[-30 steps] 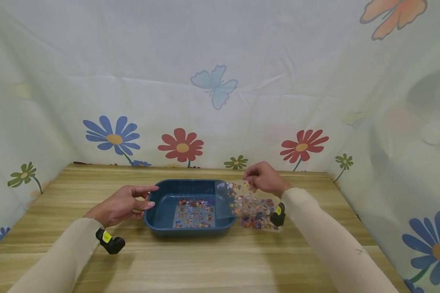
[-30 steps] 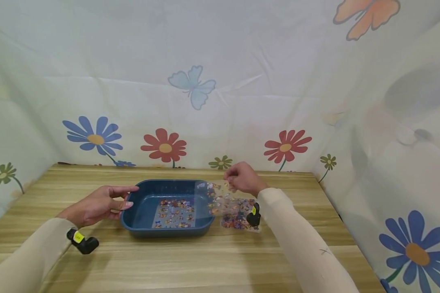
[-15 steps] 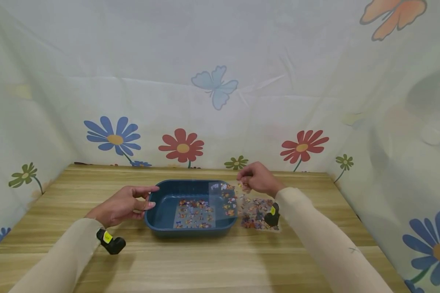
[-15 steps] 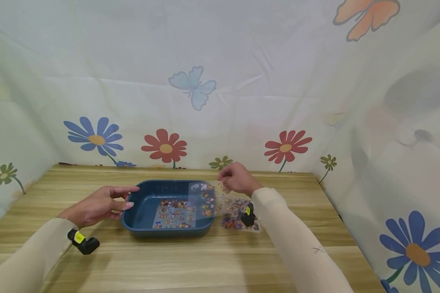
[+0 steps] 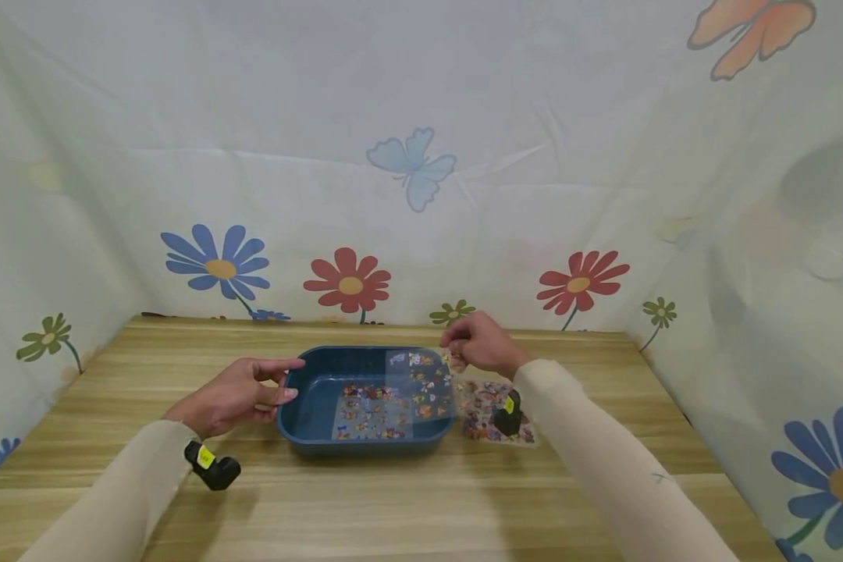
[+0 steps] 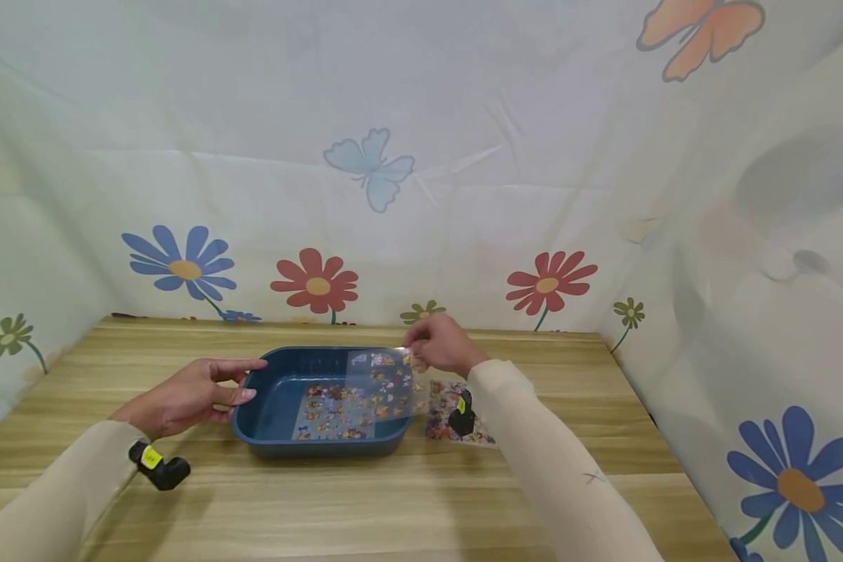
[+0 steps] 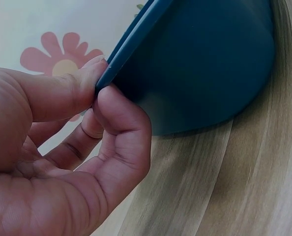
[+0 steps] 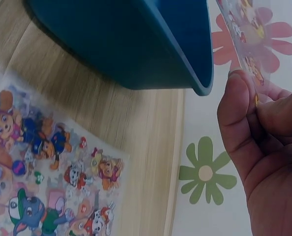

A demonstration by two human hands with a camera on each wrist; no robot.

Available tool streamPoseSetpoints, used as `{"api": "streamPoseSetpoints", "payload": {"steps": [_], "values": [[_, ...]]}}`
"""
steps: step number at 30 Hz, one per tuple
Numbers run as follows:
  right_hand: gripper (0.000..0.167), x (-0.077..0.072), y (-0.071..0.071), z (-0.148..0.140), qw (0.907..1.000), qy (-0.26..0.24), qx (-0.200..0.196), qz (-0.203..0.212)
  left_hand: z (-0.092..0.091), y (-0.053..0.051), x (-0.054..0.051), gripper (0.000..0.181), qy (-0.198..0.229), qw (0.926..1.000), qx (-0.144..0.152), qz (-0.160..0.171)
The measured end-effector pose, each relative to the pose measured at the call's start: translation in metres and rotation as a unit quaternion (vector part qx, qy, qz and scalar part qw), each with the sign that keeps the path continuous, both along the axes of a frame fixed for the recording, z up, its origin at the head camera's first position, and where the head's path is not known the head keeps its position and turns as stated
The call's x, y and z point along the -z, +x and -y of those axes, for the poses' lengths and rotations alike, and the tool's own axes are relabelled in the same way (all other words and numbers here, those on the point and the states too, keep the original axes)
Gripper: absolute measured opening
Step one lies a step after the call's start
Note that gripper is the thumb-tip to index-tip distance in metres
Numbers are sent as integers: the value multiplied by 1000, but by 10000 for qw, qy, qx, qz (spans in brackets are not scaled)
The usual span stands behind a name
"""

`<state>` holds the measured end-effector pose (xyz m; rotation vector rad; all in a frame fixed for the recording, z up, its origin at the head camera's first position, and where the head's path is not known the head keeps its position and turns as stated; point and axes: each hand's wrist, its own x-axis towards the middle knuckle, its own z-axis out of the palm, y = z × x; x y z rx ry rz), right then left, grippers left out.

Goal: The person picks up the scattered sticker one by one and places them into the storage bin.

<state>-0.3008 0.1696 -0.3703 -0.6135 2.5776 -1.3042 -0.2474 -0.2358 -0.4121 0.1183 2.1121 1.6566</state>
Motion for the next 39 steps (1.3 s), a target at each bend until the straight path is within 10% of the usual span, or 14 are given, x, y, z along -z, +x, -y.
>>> {"api": "streamPoseSetpoints", "payload": {"steps": [39], "values": [[17, 6, -8, 45, 9985, 381, -295, 252, 1, -1, 2, 72, -45, 10000, -84, 1]]}}
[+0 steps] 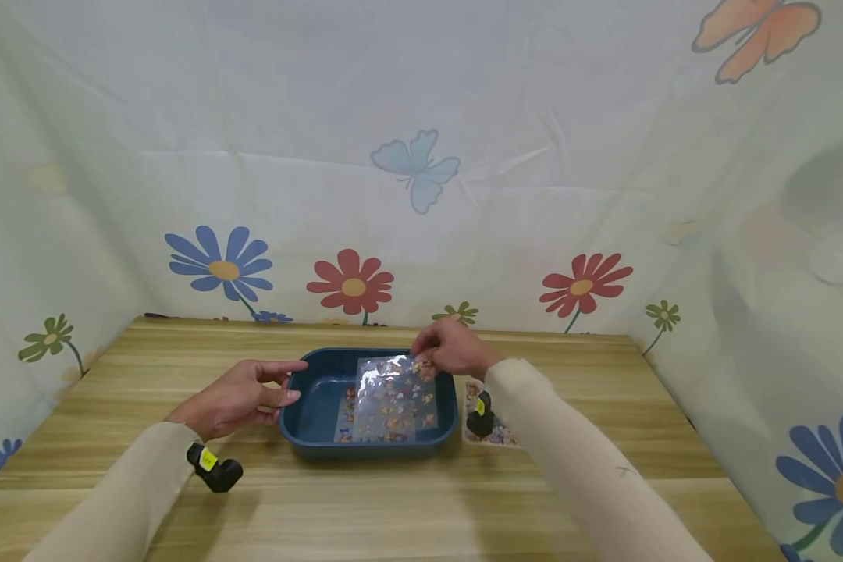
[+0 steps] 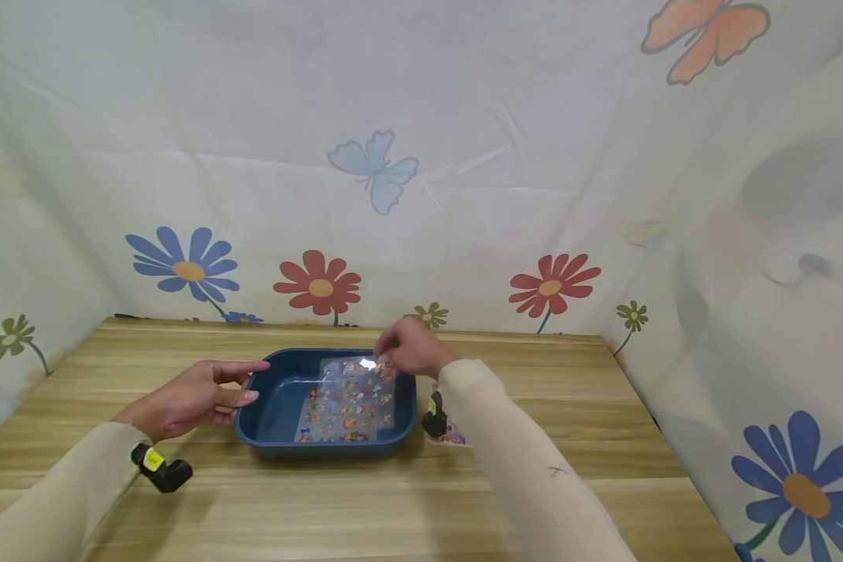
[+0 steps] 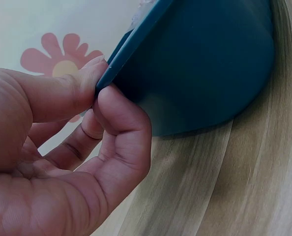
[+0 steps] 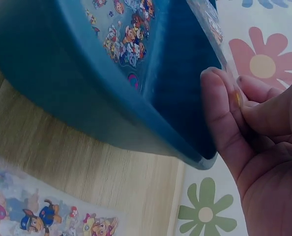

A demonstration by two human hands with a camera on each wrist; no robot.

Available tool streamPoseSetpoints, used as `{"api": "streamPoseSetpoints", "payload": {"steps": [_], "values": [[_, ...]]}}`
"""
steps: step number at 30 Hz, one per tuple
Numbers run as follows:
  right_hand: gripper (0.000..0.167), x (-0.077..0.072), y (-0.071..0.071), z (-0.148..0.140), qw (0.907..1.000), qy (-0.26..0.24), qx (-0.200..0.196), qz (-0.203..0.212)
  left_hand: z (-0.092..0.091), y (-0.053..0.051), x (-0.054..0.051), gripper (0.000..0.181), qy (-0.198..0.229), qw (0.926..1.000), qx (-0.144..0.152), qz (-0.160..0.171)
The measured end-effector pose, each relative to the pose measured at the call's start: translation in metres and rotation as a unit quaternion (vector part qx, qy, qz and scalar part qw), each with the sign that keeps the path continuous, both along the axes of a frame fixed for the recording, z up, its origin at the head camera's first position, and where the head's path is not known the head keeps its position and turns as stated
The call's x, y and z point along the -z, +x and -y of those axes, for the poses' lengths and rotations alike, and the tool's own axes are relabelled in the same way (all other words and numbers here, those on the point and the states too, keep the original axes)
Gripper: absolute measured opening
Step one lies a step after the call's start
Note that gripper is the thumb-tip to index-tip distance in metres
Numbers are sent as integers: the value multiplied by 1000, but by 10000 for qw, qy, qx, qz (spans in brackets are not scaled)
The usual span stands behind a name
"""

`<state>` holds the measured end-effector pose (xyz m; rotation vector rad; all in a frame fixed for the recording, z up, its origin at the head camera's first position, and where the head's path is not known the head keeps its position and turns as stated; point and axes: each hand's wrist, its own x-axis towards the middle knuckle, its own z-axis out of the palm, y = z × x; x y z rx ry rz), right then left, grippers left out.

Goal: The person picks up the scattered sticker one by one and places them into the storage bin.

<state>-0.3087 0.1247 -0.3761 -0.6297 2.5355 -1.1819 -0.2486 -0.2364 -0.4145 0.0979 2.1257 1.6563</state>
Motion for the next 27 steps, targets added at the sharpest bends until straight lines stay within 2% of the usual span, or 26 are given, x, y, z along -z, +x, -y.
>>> {"api": "streamPoseSetpoints", "payload": {"steps": [15, 27], "values": [[16, 0, -1, 13, 9998, 126, -133, 127, 0, 1, -1, 73, 79, 10000, 18, 7], [18, 5, -2, 20, 9992, 307, -256, -12, 1, -1, 0, 74, 119, 9999, 11, 11]]}}
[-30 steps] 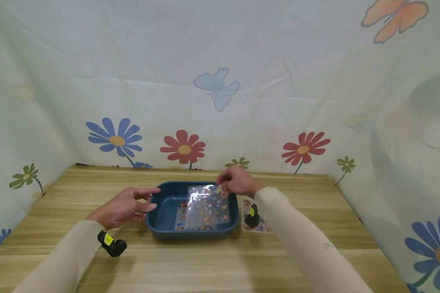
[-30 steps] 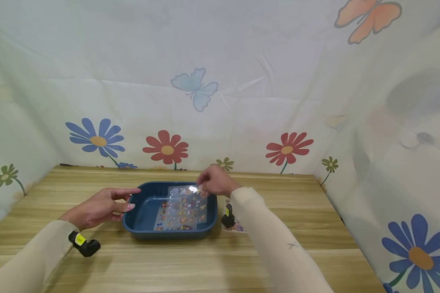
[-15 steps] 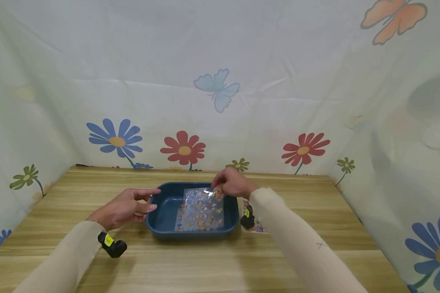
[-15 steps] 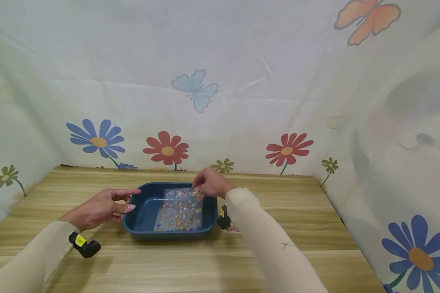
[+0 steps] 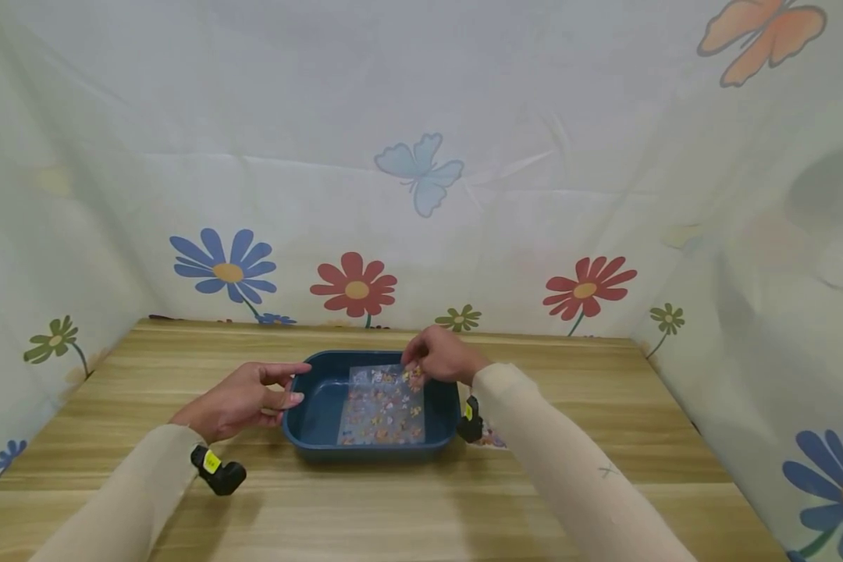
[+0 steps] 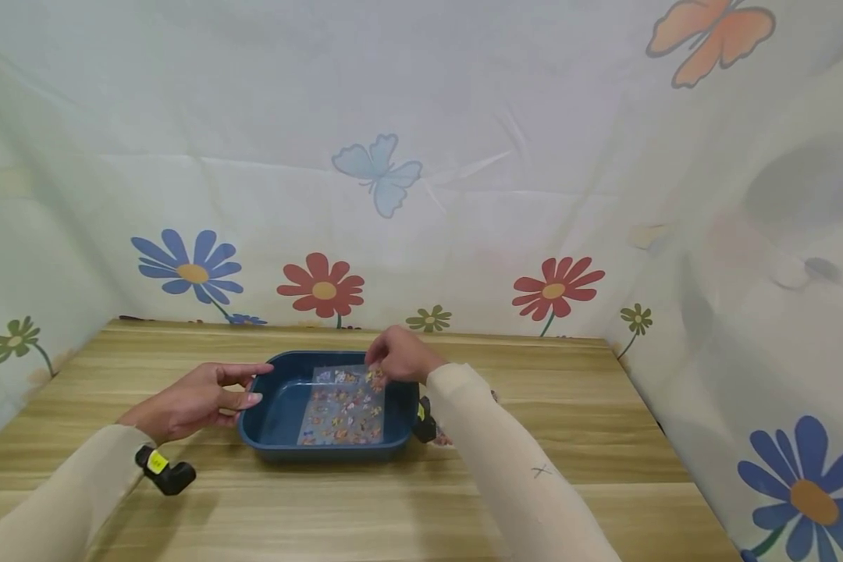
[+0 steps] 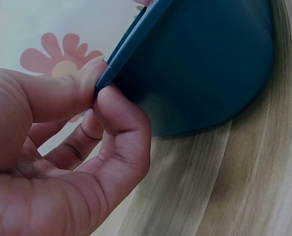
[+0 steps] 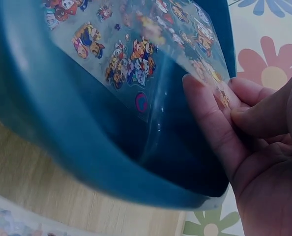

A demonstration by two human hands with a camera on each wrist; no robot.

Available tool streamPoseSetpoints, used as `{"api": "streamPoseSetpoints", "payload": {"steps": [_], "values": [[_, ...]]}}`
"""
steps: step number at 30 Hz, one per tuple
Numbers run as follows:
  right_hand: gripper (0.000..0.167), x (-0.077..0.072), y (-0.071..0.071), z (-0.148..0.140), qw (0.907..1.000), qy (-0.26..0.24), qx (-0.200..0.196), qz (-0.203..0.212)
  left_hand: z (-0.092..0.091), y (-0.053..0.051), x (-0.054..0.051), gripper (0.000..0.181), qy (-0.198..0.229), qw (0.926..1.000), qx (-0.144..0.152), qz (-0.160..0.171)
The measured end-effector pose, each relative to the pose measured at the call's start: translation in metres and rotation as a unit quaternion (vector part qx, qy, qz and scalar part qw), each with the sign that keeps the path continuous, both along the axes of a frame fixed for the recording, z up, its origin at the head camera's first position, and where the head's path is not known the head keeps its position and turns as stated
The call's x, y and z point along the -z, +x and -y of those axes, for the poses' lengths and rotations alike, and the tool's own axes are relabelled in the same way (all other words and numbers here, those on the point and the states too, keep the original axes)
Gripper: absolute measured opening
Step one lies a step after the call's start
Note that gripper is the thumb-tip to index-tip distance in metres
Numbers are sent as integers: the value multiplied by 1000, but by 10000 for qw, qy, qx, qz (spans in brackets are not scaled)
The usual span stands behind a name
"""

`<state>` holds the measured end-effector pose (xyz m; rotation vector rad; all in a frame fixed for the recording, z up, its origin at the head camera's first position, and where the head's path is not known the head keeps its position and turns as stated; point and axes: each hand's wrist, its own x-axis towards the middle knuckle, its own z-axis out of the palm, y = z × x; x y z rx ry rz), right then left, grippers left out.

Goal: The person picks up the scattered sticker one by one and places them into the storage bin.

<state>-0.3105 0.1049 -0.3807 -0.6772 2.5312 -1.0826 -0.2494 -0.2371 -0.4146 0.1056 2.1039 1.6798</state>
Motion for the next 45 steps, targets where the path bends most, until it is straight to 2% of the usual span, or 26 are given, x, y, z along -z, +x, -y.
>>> {"api": "streamPoseSetpoints", "payload": {"steps": [8, 18, 26, 37, 45], "values": [[21, 1, 2, 3, 9992, 373, 24, -113, -1, 1, 0, 72, -30, 10000, -12, -25], [32, 6, 2, 4, 9991, 372, -126, -188, -1, 2, -2, 71, -24, 10000, -5, -3], [25, 6, 6, 5, 9978, 606, -184, -216, 0, 2, -2, 72, 38, 10000, 41, -4], [25, 7, 4, 6, 9960, 790, -370, -179, 0, 2, -1, 72, 72, 10000, 60, -9], [26, 7, 2, 8, 9926, 1149, -318, -221, 1, 2, -1, 72, 62, 9999, 78, -21]]}}
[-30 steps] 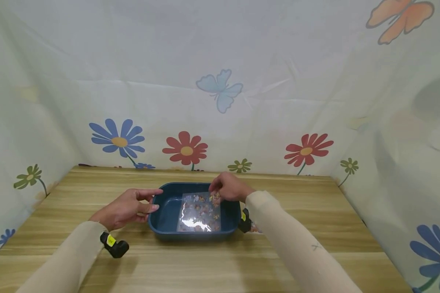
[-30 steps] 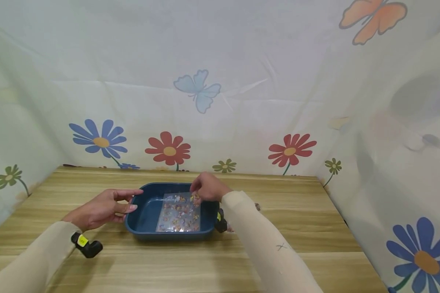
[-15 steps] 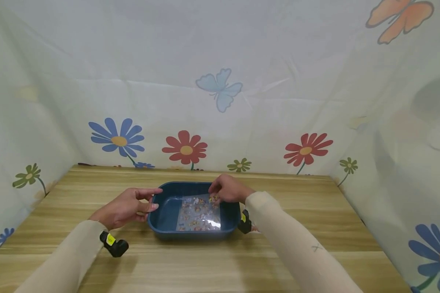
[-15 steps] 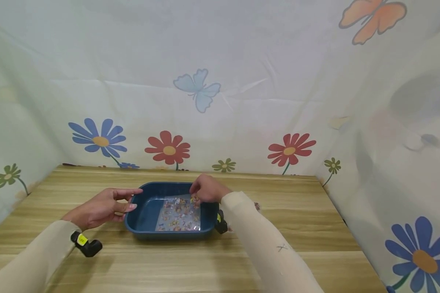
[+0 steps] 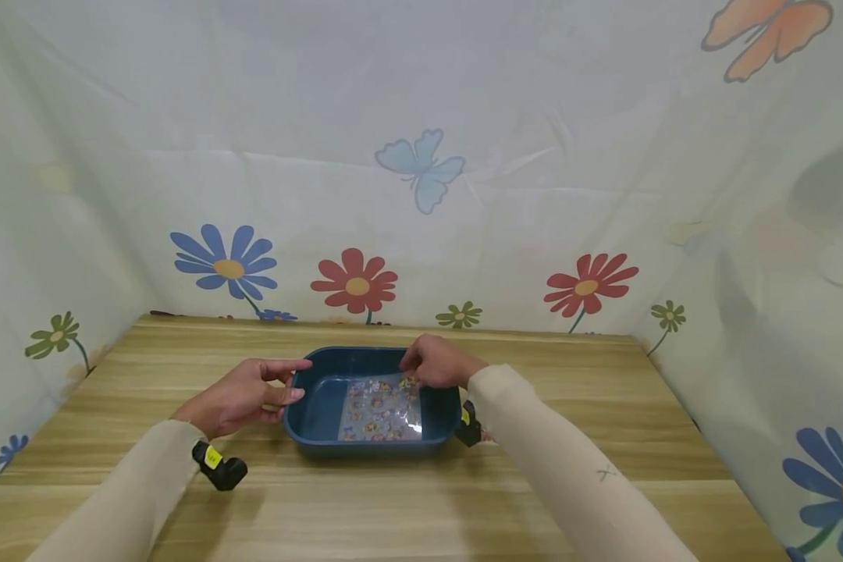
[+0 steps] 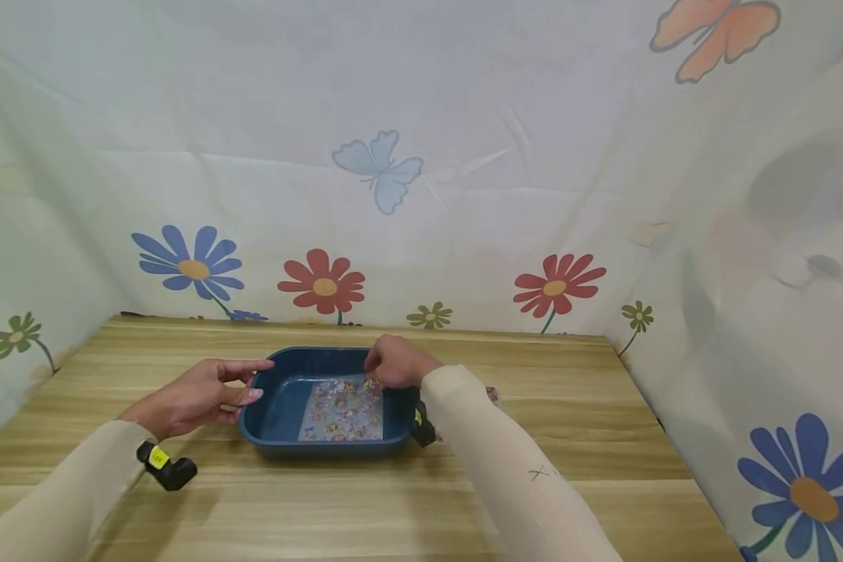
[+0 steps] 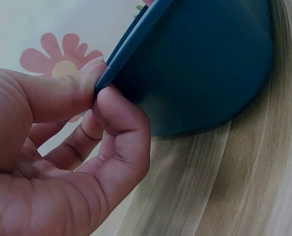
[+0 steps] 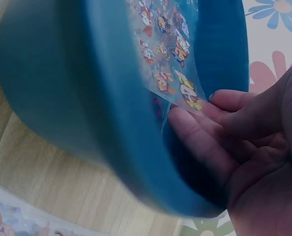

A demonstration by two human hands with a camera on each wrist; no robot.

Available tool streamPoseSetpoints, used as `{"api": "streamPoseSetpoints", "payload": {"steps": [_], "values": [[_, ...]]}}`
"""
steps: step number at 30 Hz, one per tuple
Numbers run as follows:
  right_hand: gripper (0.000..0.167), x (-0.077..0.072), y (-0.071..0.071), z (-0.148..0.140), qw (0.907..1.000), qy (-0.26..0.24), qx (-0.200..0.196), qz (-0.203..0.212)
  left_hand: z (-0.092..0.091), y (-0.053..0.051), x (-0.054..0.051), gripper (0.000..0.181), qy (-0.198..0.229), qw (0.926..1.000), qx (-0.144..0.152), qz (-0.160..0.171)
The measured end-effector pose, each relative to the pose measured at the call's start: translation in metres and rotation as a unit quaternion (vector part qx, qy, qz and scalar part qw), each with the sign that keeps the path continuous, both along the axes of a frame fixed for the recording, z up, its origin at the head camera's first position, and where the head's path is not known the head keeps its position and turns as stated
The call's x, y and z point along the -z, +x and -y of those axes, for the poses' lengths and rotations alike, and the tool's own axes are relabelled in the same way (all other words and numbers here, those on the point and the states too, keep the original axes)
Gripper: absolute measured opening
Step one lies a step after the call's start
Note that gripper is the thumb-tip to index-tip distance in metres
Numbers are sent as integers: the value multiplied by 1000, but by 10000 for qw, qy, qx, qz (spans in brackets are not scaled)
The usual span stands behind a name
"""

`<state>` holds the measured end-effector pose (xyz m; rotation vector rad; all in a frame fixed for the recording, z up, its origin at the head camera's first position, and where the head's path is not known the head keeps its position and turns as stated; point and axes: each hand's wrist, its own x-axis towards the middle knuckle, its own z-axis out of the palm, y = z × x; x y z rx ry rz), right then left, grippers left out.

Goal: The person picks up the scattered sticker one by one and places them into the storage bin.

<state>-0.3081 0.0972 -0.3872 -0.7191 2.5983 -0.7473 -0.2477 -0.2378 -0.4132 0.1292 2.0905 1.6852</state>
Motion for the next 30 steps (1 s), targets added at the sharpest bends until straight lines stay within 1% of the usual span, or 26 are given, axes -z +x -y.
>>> {"api": "streamPoseSetpoints", "payload": {"steps": [9, 17, 20, 22, 24, 26, 28, 30], "values": [[31, -7, 2, -1, 9973, 403, -240, -574, -1, 0, -1, 72, -95, 9999, -10, -35], [32, -8, 4, -6, 9943, 485, -351, -878, -2, 0, -1, 72, -100, 9999, -24, -6], [30, -9, 5, -8, 9946, 420, -341, -883, -2, -1, -1, 72, -84, 10000, -29, 11], [28, -9, 5, -9, 9968, 252, -215, -725, -1, -2, 0, 72, -81, 10000, -11, -1], [26, -9, 7, -10, 9991, -112, 1, -403, 0, -2, 1, 72, -82, 10000, 15, -19], [24, -8, 7, -12, 9980, -564, 268, -41, 0, -2, 2, 72, -102, 9999, 26, -29], [23, -7, 8, -14, 9919, -1090, 549, 340, 0, -2, 2, 72, -117, 9999, 10, -23], [22, -7, 9, -17, 9836, -1503, 755, 649, -1, -1, 2, 72, -118, 9999, -10, -10]]}}
